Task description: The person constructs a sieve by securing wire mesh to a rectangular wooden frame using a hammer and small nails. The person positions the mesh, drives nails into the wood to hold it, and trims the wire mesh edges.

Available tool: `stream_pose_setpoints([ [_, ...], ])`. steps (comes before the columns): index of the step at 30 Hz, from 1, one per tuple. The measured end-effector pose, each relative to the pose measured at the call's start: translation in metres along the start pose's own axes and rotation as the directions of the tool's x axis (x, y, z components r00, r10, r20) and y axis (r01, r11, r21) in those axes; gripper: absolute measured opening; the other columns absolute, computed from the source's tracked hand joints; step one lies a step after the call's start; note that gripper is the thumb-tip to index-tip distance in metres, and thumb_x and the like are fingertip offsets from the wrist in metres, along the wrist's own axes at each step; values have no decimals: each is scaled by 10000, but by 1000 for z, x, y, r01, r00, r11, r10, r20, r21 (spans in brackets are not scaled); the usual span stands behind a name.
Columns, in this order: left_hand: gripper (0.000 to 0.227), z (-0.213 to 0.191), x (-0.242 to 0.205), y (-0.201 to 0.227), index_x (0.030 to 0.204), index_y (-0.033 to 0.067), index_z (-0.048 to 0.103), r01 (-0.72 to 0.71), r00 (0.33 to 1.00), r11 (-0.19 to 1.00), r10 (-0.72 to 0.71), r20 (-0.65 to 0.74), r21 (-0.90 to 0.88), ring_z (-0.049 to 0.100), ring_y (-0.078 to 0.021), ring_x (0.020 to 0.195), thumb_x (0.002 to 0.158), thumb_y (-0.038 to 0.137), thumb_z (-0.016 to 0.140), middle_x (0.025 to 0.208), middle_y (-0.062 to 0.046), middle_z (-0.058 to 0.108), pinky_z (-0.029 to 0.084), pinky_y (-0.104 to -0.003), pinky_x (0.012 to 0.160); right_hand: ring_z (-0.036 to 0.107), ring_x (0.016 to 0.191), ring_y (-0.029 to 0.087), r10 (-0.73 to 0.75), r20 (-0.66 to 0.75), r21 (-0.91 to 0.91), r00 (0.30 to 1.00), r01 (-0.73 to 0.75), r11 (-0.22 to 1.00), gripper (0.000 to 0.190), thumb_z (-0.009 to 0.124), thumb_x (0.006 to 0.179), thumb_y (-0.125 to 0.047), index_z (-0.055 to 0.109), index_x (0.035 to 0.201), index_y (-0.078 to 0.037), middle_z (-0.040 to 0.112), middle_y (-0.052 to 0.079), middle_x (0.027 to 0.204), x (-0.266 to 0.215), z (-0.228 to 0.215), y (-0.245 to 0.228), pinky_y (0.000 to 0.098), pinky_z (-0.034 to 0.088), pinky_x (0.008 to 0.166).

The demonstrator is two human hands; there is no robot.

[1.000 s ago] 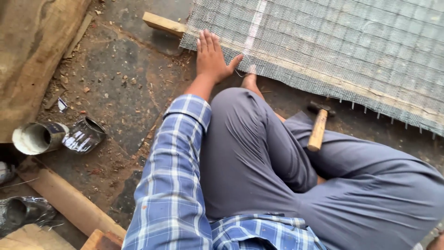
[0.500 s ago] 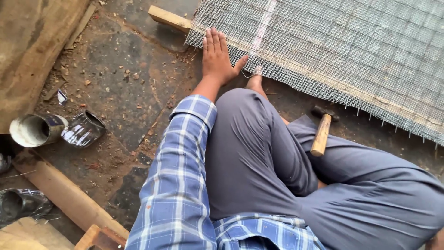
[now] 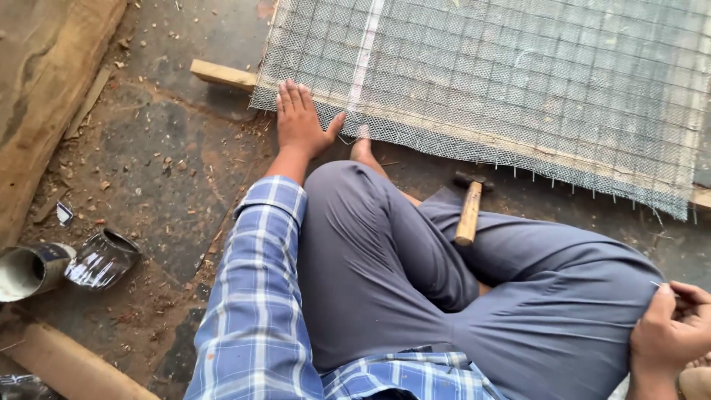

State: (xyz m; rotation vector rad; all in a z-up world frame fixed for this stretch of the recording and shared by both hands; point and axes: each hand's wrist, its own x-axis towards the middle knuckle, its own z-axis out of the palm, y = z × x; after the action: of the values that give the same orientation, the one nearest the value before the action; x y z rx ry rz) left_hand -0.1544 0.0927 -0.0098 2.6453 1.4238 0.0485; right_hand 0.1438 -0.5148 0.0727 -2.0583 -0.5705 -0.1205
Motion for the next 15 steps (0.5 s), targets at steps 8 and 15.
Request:
stream_pose_setpoints([
  [8, 1171, 3, 7, -1, 1568, -141, 163, 6, 998, 999, -9, 54, 45, 12, -465, 1556, 925, 825, 313, 1648, -368, 95, 18, -500, 1258, 564, 863, 82, -24, -23, 17, 999, 24, 1000, 94, 612, 1128, 10, 559, 1136, 87, 621, 74, 1023, 4, 4, -11, 193, 474, 813],
  [15, 1174, 2, 7, -1, 1573, -135, 156, 9, 998, 998, -14, 69, 65, 8, -464, 1558, 923, 831, 304, 1648, -368, 90, 14, -501, 1260, 573, 856, 80, -36, -37, -17, 999, 35, 999, 95, 631, 1123, 17, 569, 1115, 89, 621, 69, 1005, 4, 5, -13, 189, 473, 801],
])
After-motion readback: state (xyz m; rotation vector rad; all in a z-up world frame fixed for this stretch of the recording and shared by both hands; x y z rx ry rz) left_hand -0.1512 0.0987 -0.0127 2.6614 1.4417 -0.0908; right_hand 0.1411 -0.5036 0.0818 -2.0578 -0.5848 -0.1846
